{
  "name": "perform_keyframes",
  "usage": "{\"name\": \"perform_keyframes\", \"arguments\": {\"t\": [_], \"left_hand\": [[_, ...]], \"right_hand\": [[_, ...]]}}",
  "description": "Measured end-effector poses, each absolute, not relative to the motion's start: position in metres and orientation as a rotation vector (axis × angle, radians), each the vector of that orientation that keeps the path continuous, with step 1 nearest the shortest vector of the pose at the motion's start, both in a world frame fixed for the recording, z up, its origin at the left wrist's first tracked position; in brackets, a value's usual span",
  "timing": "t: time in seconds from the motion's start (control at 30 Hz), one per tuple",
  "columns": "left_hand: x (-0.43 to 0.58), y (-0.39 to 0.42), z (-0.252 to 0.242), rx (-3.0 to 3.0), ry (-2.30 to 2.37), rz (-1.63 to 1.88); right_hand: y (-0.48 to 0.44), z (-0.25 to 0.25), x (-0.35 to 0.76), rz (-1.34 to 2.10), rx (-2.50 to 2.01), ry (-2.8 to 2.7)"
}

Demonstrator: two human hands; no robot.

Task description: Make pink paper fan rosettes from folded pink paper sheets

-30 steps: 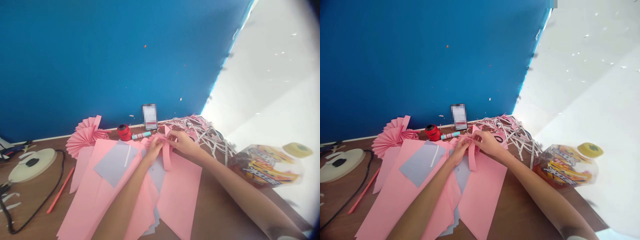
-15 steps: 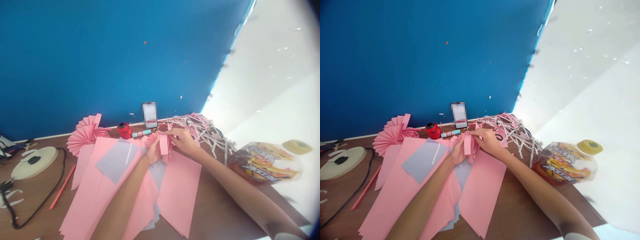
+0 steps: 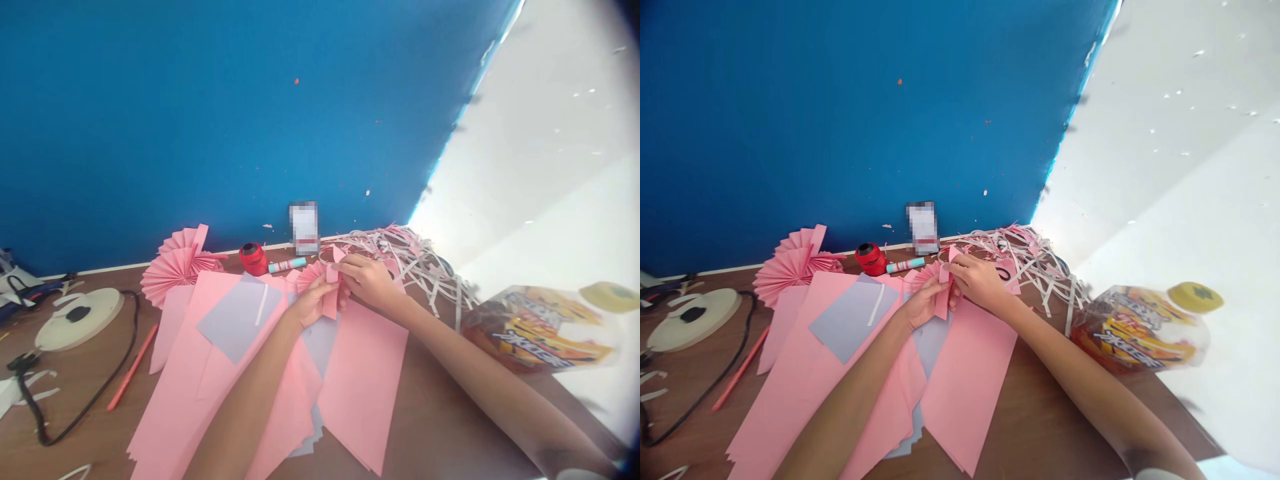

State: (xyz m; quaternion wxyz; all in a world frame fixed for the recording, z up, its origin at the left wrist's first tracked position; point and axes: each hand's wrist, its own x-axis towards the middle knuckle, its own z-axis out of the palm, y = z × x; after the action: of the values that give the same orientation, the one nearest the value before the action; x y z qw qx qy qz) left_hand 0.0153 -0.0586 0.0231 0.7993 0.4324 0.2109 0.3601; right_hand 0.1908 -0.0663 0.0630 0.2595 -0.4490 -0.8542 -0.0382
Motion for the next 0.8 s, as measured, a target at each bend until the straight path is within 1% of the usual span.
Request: {"name": "perform_keyframes", "arguments": {"t": [0.1,0.23,0.33,0.43,0.63,0.8], "left_hand": [[0.017,-0.057,0.019,0.956,0.494,0.764],[0.019,-0.053,0.013,0.987,0.596,0.879],[0.022,-0.052,0.012,0.993,0.583,0.955],[0.024,-0.054,0.013,1.031,0.571,0.957],[0.023,-0.059,0.018,1.066,0.574,0.866],[0.020,-0.063,0.021,1.022,0.512,0.793]], "right_hand": [[-0.066,0.065,0.191,-0.009,-1.234,-2.218],[-0.065,0.073,0.191,0.171,-1.318,-1.966],[-0.066,0.081,0.190,0.420,-1.410,-1.755],[-0.067,0.085,0.188,0.613,-1.404,-1.708],[-0.066,0.078,0.186,0.561,-1.288,-1.813],[-0.064,0.076,0.189,0.598,-1.239,-1.793]]}}
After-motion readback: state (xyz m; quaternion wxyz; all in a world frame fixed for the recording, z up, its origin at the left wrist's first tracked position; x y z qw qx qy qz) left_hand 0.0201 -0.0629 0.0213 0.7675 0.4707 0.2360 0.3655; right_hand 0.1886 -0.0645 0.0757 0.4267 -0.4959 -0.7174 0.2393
